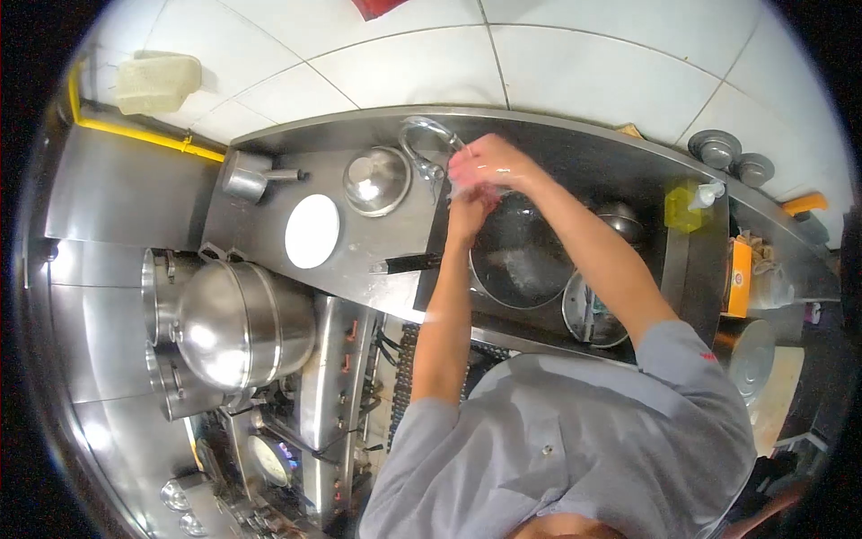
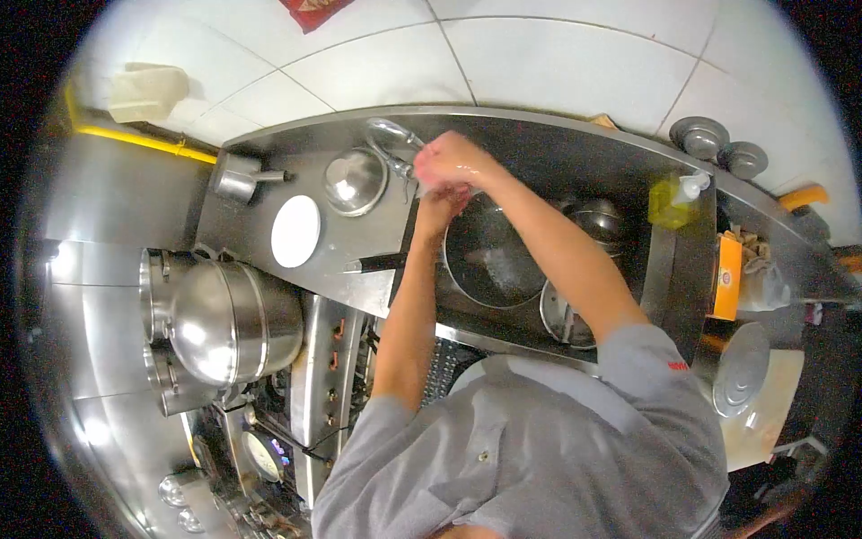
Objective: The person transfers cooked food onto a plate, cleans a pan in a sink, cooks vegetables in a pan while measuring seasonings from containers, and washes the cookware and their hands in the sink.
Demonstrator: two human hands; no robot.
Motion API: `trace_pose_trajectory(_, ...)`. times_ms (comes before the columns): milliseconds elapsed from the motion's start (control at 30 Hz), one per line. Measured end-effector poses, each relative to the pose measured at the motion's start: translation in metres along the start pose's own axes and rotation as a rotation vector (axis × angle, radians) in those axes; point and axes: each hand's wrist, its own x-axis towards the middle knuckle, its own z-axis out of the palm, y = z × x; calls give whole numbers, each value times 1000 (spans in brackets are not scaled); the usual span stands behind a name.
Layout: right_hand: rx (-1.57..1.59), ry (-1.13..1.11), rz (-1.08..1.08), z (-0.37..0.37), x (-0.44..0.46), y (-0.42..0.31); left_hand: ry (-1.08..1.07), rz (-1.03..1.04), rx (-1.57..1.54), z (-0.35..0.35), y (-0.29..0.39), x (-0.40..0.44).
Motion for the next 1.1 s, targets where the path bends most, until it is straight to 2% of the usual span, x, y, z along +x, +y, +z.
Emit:
trace_pose_trajectory(33,156,32,-147,-14,-17,-5,34,-66,-278,18,23,0)
trace_pose_trajectory(67,397,90,-61,-24,-35,-9,36,-76,-286,24,39,3)
trace_pose_trajectory(100,507,129,-40,-37,-58,-20,9,-36,-195,26,55,9)
trace_pose_trajectory(133,593,273,-71,-42,-70,-9,-18,12,-104,27,71,17)
trace_pose_trajectory(167,616,437,-17,-43,-82,3,-16,10,-110,28,86,21)
trace_pose_trajectory(200,613,434,-17,-45,-88,28,-67,-23,-37,29,101,26)
trace_pose_trajectory(267,542,525,238,-34,-92,92,-119,-55,43,27,120,27)
trace_pose_trajectory(367,423,379,421,-5,-84,118,-110,-121,151,20,124,28)
trace_pose_trajectory(433,451,322,403,14,-60,112,93,128,510,5,94,24)
trace_pose_trajectory(533,347,204,387,27,-8,95,162,72,205,-17,11,17)
trace_pose_trajectory(567,103,238,328,30,7,77,198,50,149,-16,-1,7)
trace_pose_trajectory(600,-143,269,270,33,19,60,59,-125,-216,-11,8,-8)
trace_pose_trajectory(667,562,155,311,45,38,41,13,-237,-601,13,19,-32)
trace_pose_trajectory(700,707,116,289,46,37,31,15,-229,-605,24,25,-32)
trace_pose_trajectory(733,700,112,285,50,34,30,-13,-205,-796,33,26,-27)
trace_pose_trajectory(767,868,176,251,52,30,29,-44,-179,-987,39,29,-19)
trace_pose_trajectory(800,1033,241,215,53,26,28,-48,-171,-994,41,33,-10)
trace_pose_trajectory(833,886,270,154,51,21,36,-42,-160,-809,43,31,4)
trace_pose_trajectory(867,877,396,138,47,7,31,-27,-147,-628,45,35,12)
trace_pose_trajectory(900,866,509,120,40,-4,25,46,-85,-749,60,37,17)
trace_pose_trajectory(933,953,475,62,29,-13,24,42,33,-732,63,1,51)
trace_pose_trajectory(967,731,394,29,19,-19,42,140,19,-662,70,11,55)
trace_pose_trajectory(1000,823,333,-25,19,-40,16,235,2,-593,73,31,51)
trace_pose_trajectory(1033,545,500,-106,24,-47,33,267,13,-604,67,55,45)
trace_pose_trajectory(1067,544,468,-104,25,-62,41,149,-95,-304,57,79,36)
trace_pose_trajectory(1100,650,382,2,26,-78,48,28,-205,-3,44,92,30)
